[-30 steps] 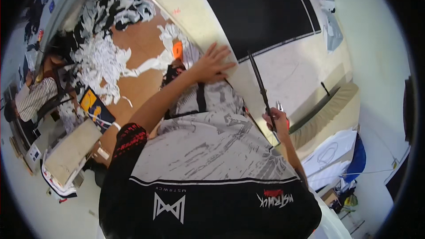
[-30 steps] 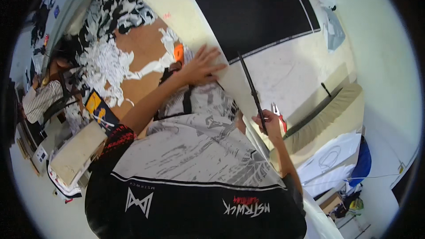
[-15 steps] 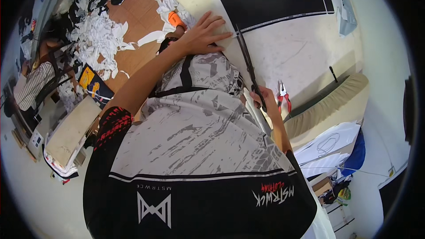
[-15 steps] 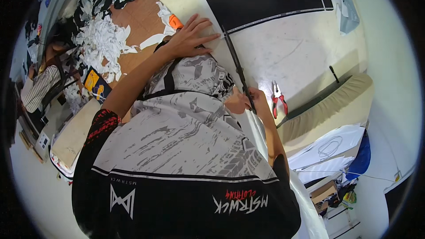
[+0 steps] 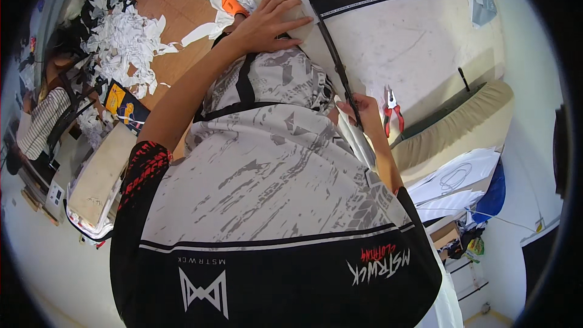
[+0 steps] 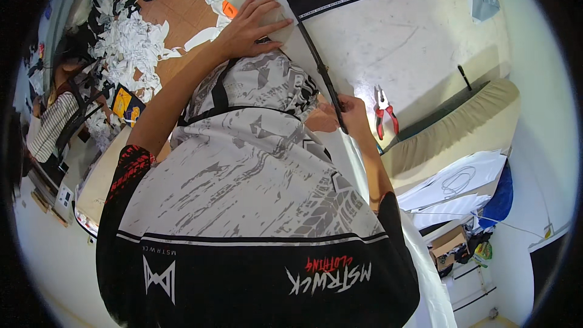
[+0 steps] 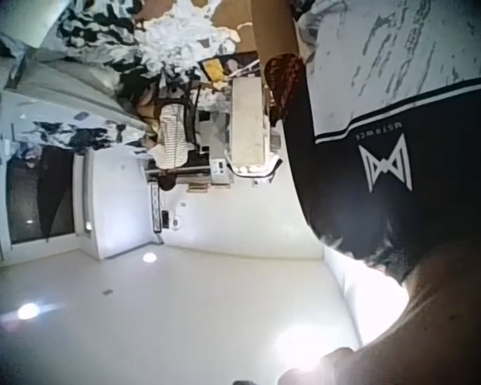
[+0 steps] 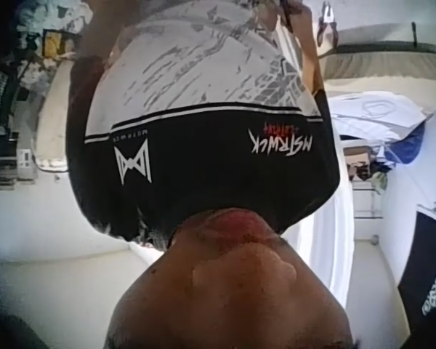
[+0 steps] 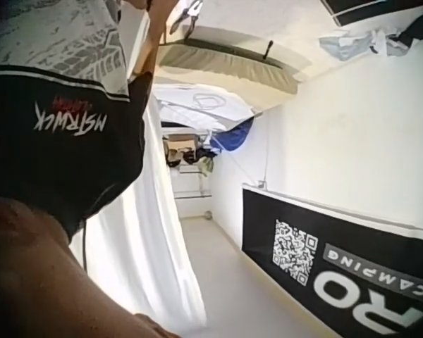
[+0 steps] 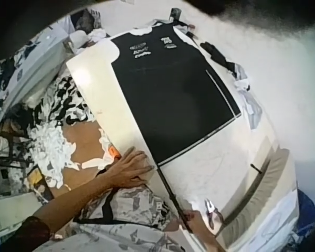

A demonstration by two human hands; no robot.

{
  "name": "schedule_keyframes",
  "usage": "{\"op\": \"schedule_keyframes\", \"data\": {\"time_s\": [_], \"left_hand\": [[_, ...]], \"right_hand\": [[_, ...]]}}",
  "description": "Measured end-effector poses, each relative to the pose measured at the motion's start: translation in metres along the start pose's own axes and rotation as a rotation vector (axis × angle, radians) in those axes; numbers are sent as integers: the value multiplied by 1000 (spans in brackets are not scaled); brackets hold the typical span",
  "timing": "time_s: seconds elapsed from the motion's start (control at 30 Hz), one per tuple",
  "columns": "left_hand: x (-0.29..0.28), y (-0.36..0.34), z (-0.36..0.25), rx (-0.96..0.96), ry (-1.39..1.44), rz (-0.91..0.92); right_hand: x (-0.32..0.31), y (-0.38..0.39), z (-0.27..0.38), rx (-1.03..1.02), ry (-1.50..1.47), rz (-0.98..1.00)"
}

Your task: Cutting out garment patterns from a large sheet of printed black fabric using tailor scissors.

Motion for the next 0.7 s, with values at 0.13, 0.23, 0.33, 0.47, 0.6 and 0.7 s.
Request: {"op": "schedule_keyframes", "data": {"time_s": [0.13,0.23,0.33,0.47,0.6,0.7], "left_hand": [[1,1,0,-2,1,6],[1,1,-2,-5,-4,15],[2,2,-2,-3,-6,19],[1,3,-3,3,-7,-2],[0,2,-3,1,11,-6],[0,1,-4,2,26,-19]], "right_hand": [[6,7,12,58,-37,-16],[7,8,10,68,2,-34],[6,6,8,53,-35,-42],[14,1,17,55,-81,-32],[16,-5,19,53,-98,-2],[16,-8,17,73,-75,-7]]}}
Point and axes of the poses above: each hand's wrist, its own y-axis away from the middle knuckle, its own x-axis out of the palm, z = x × y, the point moved 1 cm from there along -y, towards the middle knuckle, and after that the axes turned 11 degrees about -y, right-handed, at the moved point
